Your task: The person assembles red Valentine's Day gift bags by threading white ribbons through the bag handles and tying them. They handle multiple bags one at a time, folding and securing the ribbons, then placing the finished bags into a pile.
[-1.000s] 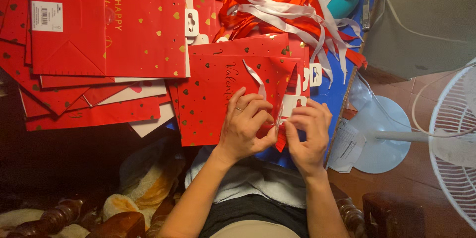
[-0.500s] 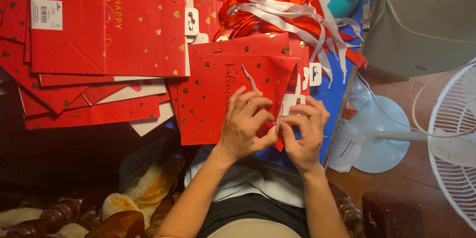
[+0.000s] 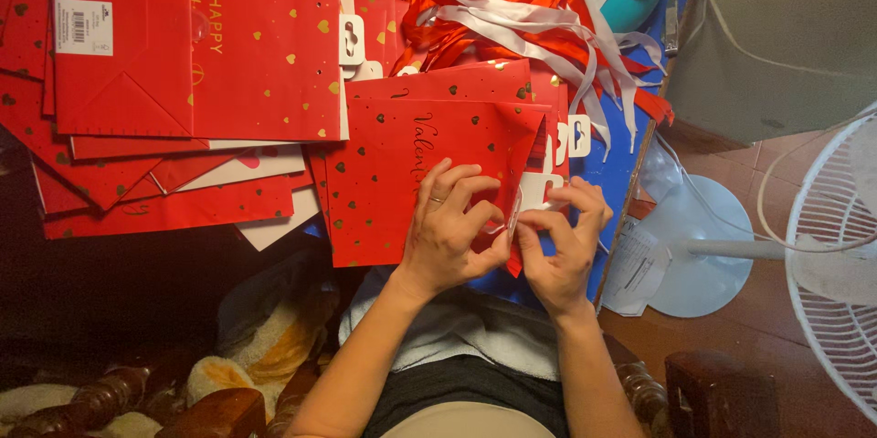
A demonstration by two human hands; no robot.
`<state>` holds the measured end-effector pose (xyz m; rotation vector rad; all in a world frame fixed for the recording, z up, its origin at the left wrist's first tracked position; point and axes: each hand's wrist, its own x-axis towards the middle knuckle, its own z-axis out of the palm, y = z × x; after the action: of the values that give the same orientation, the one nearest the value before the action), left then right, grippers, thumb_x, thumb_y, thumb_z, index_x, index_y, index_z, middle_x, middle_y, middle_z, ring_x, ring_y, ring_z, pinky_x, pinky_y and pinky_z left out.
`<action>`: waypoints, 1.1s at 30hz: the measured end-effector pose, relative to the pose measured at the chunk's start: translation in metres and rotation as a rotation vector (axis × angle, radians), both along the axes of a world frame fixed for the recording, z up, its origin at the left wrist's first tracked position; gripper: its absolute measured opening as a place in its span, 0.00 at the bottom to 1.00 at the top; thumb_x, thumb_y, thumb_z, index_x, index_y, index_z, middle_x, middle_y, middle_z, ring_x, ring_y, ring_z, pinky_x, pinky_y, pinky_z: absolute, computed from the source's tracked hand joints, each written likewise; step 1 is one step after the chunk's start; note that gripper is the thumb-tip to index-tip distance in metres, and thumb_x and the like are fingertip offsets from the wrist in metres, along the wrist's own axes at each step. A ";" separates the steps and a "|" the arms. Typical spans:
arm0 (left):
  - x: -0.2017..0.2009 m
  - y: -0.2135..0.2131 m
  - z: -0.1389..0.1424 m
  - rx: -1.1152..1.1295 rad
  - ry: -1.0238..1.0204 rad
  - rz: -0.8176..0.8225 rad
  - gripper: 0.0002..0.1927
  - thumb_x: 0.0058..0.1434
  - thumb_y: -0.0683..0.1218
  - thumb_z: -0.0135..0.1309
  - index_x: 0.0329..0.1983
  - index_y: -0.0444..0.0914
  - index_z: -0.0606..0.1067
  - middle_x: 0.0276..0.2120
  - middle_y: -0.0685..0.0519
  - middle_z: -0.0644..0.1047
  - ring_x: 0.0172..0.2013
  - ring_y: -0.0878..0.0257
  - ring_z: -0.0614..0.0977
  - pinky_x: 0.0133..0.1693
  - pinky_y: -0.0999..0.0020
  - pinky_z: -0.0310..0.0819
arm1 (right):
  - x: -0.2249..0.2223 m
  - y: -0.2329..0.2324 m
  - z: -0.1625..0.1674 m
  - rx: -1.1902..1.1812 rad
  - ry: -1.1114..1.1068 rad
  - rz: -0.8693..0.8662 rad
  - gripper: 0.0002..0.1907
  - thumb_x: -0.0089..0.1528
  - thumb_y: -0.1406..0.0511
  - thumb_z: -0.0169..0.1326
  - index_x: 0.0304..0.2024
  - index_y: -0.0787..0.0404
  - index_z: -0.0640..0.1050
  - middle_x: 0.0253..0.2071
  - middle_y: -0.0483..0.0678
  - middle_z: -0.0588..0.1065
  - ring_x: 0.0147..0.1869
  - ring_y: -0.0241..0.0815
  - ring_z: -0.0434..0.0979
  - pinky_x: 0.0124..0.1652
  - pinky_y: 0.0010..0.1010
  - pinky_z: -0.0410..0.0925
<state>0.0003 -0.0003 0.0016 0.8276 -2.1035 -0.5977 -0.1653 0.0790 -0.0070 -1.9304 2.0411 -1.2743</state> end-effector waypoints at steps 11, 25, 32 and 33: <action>0.001 -0.001 -0.001 0.013 0.006 -0.020 0.12 0.52 0.50 0.64 0.33 0.40 0.76 0.49 0.52 0.76 0.60 0.52 0.73 0.70 0.45 0.56 | 0.004 -0.002 0.010 -0.011 0.054 0.039 0.14 0.52 0.69 0.62 0.41 0.60 0.78 0.57 0.54 0.70 0.69 0.57 0.63 0.68 0.52 0.52; 0.000 0.000 0.001 0.011 0.002 -0.018 0.10 0.53 0.50 0.63 0.34 0.41 0.77 0.49 0.53 0.76 0.59 0.53 0.74 0.70 0.47 0.55 | -0.001 0.003 0.005 -0.022 -0.021 0.010 0.13 0.55 0.69 0.59 0.44 0.58 0.77 0.53 0.48 0.74 0.70 0.55 0.65 0.74 0.58 0.46; 0.006 -0.002 0.005 0.034 -0.002 -0.082 0.10 0.52 0.48 0.62 0.36 0.42 0.77 0.47 0.54 0.76 0.59 0.55 0.75 0.70 0.46 0.54 | -0.001 -0.001 0.004 0.011 0.014 0.060 0.11 0.54 0.69 0.63 0.38 0.56 0.78 0.51 0.45 0.75 0.71 0.53 0.65 0.74 0.59 0.42; 0.006 -0.002 0.005 0.041 -0.013 -0.088 0.10 0.52 0.46 0.60 0.37 0.42 0.77 0.46 0.55 0.77 0.59 0.55 0.75 0.71 0.46 0.54 | -0.001 0.000 0.004 0.006 0.019 0.058 0.10 0.54 0.69 0.64 0.38 0.56 0.78 0.50 0.45 0.75 0.70 0.53 0.66 0.74 0.59 0.42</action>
<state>0.0066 -0.0025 0.0065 0.7666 -2.1548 -0.6855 -0.1666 0.0790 -0.0032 -1.9908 1.9799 -1.2410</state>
